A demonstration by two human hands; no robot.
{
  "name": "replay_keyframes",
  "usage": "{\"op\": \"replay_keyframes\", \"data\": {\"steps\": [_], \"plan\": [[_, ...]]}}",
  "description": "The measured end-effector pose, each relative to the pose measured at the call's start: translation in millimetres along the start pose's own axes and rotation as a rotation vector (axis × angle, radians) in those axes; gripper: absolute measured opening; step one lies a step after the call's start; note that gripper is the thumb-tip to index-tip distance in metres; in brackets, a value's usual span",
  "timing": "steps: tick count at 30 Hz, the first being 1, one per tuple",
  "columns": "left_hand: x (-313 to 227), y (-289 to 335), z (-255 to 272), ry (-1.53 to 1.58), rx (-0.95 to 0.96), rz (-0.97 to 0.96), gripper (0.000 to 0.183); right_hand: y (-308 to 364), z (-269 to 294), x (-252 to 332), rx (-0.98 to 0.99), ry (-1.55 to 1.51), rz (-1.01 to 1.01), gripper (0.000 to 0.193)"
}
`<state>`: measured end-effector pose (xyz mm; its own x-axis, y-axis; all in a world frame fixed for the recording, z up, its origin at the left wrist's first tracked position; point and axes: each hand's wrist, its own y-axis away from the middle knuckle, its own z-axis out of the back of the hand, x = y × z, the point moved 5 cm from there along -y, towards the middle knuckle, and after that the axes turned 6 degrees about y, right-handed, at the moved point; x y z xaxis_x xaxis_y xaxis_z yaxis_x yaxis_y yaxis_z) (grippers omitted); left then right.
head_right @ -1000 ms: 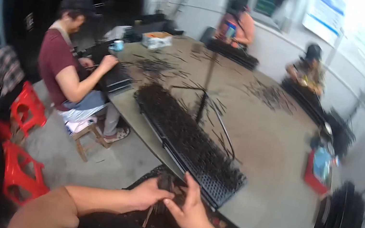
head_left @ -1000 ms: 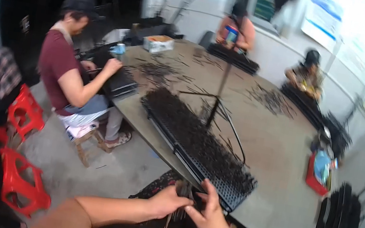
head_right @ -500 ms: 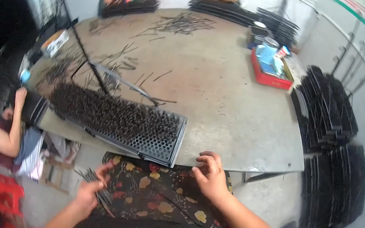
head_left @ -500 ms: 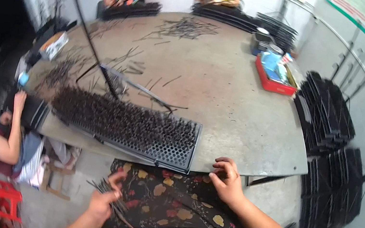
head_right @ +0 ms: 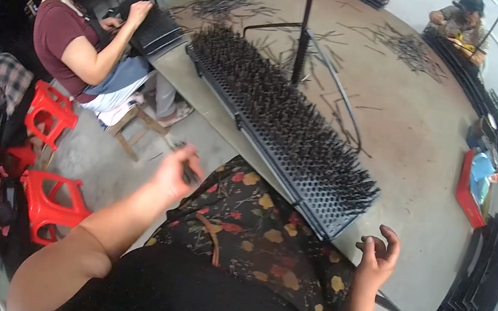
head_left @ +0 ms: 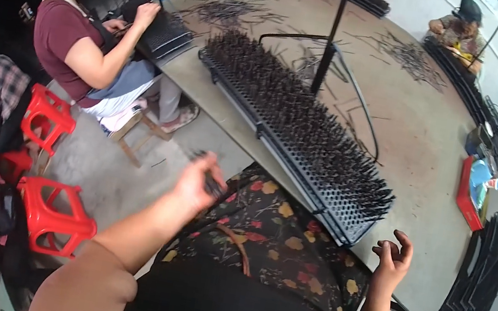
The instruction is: Manually inserting individual black pins into the holes of a brush base to assemble industrial brushes.
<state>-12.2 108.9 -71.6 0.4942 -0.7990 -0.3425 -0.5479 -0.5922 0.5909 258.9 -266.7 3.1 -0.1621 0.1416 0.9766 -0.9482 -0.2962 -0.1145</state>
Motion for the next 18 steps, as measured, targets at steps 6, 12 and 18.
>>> {"op": "replay_keyframes", "data": {"steps": [6,12,18], "plan": [[49,27,-9,-0.494,0.253,0.024,0.01,25,-32,-4,0.189,0.189,0.102,0.023],[48,39,-7,-0.647,0.392,0.079,0.015,32,-36,7,0.113,-0.001,0.293,0.049],[43,43,0,-0.914,0.542,0.054,0.016,30,-31,17,0.199,0.324,0.476,0.028]]}}
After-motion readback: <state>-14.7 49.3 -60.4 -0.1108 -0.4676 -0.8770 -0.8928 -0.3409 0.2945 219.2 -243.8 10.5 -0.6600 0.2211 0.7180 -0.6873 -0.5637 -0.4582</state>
